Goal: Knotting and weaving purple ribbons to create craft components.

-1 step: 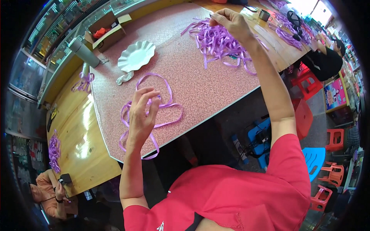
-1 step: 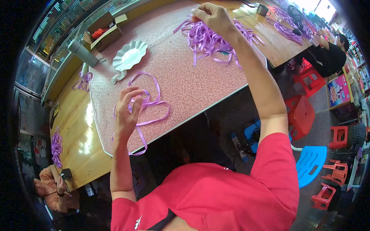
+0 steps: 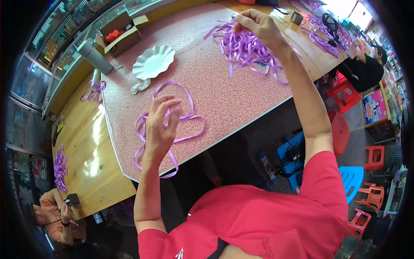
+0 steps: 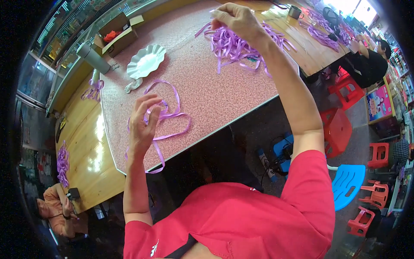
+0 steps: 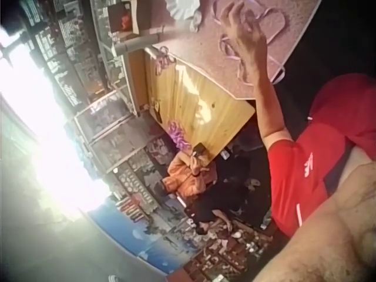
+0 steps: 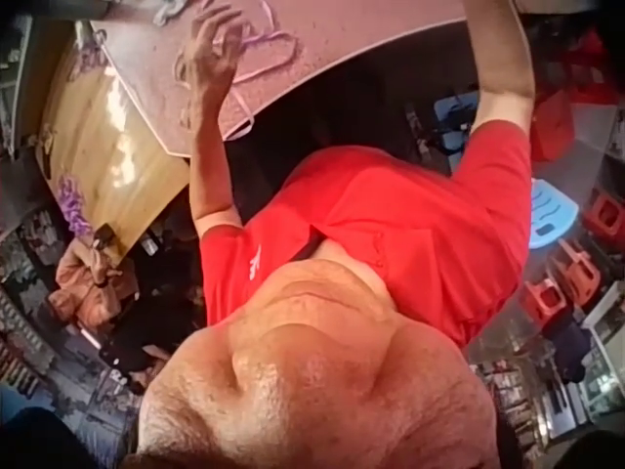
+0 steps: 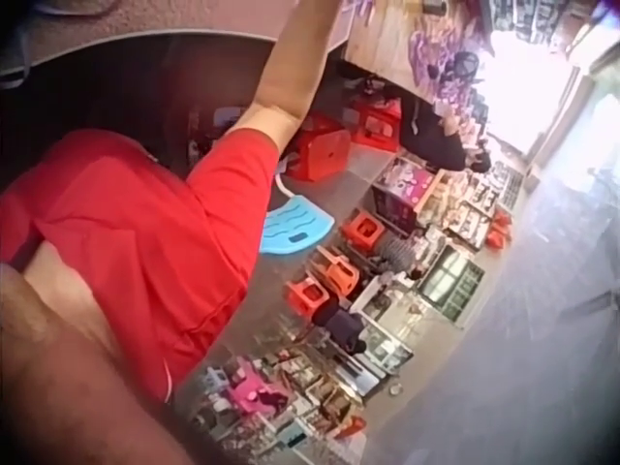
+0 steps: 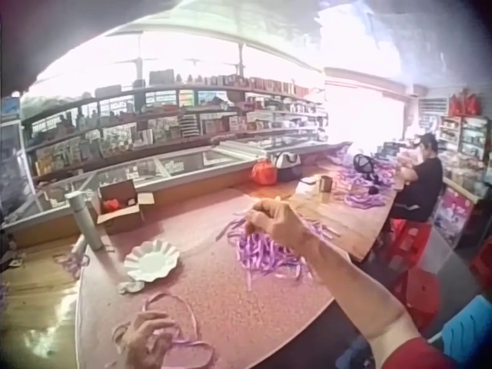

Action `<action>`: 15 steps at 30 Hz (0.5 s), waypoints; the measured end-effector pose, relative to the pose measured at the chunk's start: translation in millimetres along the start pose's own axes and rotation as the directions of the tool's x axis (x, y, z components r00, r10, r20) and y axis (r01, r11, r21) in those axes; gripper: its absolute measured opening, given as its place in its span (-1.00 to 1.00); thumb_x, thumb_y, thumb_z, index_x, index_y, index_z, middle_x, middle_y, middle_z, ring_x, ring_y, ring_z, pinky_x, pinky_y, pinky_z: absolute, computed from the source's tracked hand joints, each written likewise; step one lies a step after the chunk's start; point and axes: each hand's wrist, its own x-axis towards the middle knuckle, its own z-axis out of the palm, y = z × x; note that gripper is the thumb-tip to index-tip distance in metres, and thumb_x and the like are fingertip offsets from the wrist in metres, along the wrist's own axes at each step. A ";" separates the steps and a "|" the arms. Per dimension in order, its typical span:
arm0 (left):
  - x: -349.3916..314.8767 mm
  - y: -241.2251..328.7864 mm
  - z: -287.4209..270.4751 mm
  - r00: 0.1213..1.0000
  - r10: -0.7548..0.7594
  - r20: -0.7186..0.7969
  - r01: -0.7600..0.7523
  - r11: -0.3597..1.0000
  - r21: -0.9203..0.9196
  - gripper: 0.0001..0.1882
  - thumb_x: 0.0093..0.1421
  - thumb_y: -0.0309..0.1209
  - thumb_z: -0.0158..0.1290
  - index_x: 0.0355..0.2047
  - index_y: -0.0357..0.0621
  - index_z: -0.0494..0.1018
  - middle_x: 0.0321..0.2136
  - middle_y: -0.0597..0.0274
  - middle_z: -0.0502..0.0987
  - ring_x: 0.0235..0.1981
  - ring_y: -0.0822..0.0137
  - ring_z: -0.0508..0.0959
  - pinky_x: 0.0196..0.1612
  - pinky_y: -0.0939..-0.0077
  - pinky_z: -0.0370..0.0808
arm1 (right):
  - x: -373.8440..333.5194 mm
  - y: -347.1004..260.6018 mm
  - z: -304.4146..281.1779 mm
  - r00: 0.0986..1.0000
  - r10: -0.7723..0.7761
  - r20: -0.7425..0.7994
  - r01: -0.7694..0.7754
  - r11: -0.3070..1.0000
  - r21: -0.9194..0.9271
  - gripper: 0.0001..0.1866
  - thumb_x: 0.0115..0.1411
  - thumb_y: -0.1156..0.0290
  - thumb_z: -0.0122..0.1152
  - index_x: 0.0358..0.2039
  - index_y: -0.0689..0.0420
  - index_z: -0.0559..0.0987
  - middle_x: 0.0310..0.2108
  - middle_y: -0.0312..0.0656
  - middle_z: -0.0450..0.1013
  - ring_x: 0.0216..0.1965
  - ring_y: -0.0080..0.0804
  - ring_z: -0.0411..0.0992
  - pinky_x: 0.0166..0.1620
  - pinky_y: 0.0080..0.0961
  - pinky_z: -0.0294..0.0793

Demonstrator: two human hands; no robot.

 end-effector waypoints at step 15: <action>-6.5 -2.7 -8.0 0.948 -0.179 0.264 0.294 0.812 -0.505 -0.81 0.28 -0.40 0.08 -0.22 -0.30 0.52 -0.44 0.34 0.54 -0.36 0.51 0.54 -0.26 0.62 0.46 | -97.7 -47.0 51.0 0.881 0.194 0.432 -0.174 0.981 -0.085 -0.88 0.21 0.44 0.25 -0.35 0.24 0.59 -0.54 -0.45 0.38 -0.50 -0.77 0.26 -0.47 -0.72 0.23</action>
